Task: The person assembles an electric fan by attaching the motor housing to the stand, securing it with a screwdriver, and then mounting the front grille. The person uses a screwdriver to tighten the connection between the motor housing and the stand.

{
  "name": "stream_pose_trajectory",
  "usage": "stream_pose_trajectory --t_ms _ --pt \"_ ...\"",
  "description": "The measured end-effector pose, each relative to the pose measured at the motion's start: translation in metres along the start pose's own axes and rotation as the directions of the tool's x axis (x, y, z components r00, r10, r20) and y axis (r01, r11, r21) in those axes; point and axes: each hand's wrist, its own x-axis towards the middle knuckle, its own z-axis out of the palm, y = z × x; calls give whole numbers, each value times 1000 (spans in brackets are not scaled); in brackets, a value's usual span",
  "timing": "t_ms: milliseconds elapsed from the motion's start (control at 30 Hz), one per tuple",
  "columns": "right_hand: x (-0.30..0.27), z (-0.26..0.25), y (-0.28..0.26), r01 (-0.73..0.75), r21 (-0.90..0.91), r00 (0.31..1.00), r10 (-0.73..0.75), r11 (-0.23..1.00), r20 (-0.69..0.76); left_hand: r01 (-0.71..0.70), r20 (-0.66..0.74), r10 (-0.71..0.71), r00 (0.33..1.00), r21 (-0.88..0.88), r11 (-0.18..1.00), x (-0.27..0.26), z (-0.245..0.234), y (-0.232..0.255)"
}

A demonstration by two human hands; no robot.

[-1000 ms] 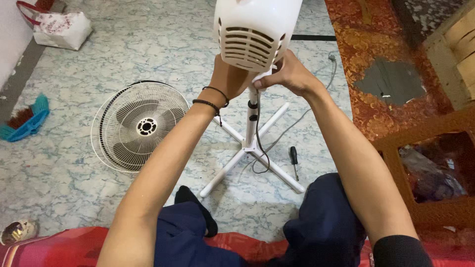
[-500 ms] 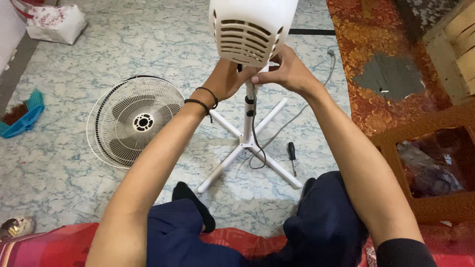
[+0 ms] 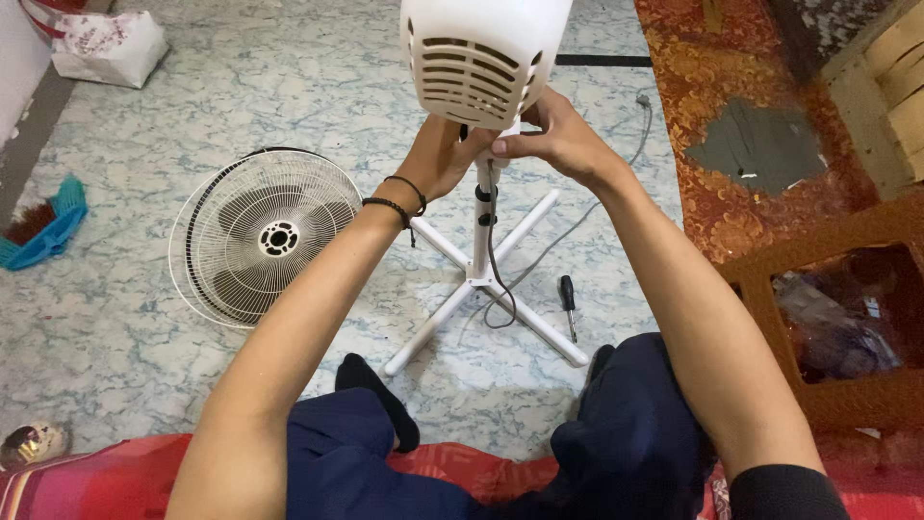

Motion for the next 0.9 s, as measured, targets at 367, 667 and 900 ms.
stream_pose_trajectory --t_ms 367,667,900 --pt "-1 1 4 17 56 1000 -17 998 4 46 -3 -46 999 0 999 -4 4 -4" --pt "-4 5 1 1 71 1000 -1 997 8 30 -31 -29 999 18 999 -9 10 -15" --pt "-4 6 0 -117 -95 993 115 989 -20 111 34 -111 993 15 994 -13 14 -22"
